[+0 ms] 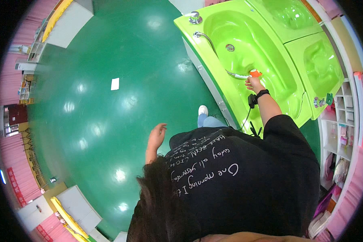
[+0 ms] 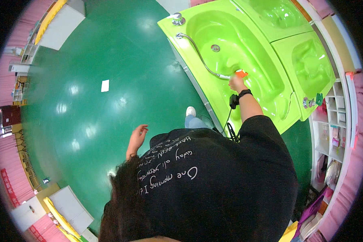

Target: The person stacks plastic baby bath basins and bath inserts on tables and shelves, then walks to a sink to handle a thermometer and faucet.

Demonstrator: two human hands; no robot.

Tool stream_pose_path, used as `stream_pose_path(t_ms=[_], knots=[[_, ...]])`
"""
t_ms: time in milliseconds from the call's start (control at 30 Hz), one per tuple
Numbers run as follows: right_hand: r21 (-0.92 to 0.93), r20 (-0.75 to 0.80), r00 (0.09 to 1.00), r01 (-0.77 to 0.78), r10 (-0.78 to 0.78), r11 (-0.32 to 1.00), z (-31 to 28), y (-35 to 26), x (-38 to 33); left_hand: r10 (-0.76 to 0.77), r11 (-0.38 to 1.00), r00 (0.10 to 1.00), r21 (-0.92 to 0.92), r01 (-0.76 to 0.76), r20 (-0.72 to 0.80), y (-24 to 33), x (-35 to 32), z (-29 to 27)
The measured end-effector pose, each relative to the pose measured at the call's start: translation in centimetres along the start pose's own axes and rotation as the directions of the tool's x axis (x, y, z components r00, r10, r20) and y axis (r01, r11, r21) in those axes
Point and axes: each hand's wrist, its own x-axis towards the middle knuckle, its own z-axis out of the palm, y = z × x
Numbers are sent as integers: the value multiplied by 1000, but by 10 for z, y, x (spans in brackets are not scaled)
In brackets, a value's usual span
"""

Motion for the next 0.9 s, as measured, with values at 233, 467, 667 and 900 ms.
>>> stream_pose_path(t_ms=[233,467,667,900], knots=[[160,-94,985,-129,145,979,20,19,66,-40,984,994,178,22,97,-1,68,-33],[510,-327,925,2,191,860,24,46,109,-95,969,966,245,34,242,5,129,-24],[433,-454,880,78,142,898,34,48,131,-139,964,941,259,57,309,13,138,-24],[480,-441,871,26,216,877,28,49,141,-204,930,941,354,101,270,29,138,-27]])
